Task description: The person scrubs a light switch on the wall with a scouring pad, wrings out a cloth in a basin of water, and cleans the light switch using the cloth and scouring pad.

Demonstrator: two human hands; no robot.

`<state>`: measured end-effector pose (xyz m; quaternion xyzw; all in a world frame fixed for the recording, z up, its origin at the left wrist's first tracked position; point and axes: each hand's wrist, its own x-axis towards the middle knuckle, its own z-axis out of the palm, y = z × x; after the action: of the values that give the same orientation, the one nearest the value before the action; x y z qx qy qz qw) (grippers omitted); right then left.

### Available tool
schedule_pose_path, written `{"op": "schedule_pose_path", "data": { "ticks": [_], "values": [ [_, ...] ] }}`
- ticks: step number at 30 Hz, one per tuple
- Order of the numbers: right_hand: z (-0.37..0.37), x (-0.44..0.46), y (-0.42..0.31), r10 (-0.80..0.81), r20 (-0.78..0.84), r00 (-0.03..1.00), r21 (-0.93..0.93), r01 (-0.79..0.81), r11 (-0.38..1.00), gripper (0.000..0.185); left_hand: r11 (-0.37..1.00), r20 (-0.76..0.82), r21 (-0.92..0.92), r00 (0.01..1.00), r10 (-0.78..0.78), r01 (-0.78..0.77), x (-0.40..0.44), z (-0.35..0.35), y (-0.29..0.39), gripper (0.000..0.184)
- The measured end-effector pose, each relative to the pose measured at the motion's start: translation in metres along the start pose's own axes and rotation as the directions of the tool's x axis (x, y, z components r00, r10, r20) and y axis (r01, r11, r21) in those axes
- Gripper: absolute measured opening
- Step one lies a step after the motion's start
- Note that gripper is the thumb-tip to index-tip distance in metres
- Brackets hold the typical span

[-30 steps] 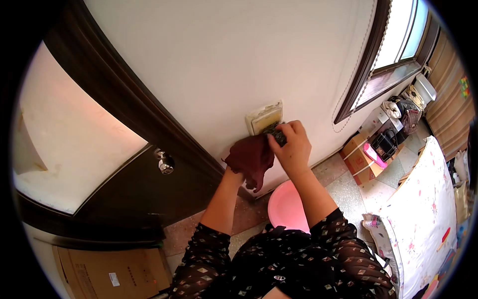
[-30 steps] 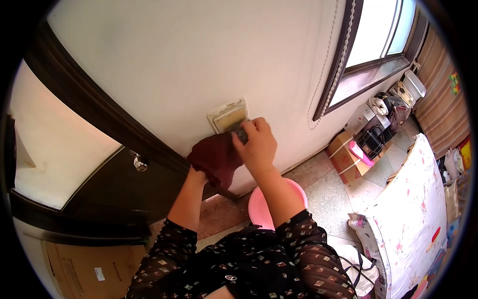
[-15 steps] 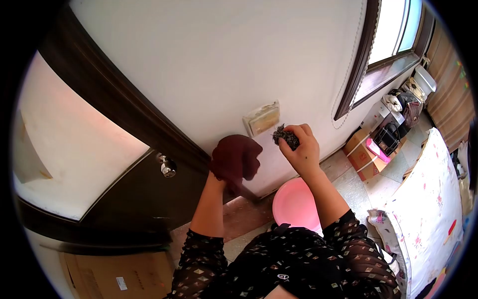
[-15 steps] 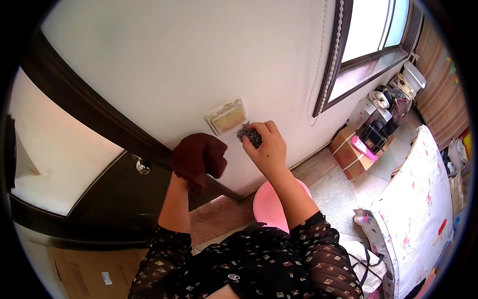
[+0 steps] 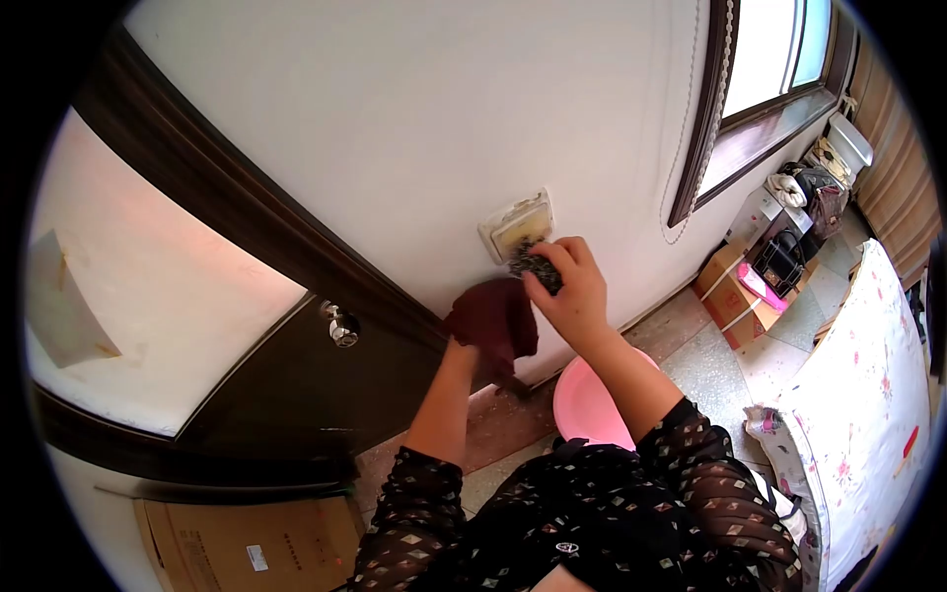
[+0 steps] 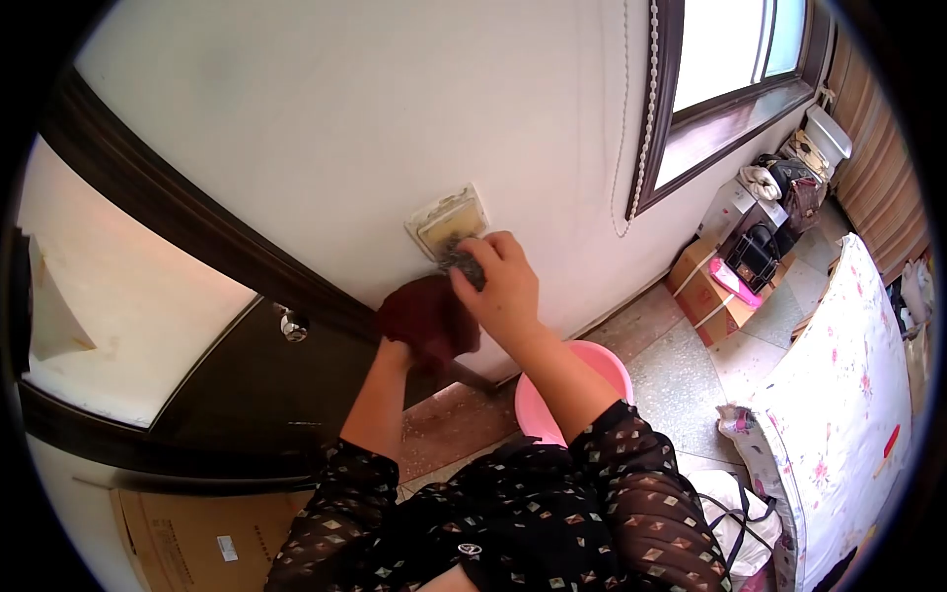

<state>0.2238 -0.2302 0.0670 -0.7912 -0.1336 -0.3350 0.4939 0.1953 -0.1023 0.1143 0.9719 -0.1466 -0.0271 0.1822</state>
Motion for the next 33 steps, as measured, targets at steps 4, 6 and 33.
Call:
{"op": "schedule_pose_path", "data": {
  "ticks": [4,6,33],
  "values": [
    [0.015,0.005,-0.005,-0.069,0.015,0.998,-0.089,0.070,0.994,0.026,0.764,-0.124,-0.636,0.992,0.038,-0.109,0.018,0.070,-0.042,0.033],
    [0.018,0.008,-0.001,-0.043,-0.004,0.999,-0.137,0.042,0.990,0.024,0.551,-0.281,-0.795,0.959,0.037,-0.254,0.026,0.081,-0.049,0.033],
    [0.015,0.013,-0.006,0.021,-0.023,1.000,-0.194,-0.025,0.981,0.021,-0.641,-0.052,-0.765,0.986,0.156,0.061,0.031,0.073,-0.035,0.039]
  ]
}}
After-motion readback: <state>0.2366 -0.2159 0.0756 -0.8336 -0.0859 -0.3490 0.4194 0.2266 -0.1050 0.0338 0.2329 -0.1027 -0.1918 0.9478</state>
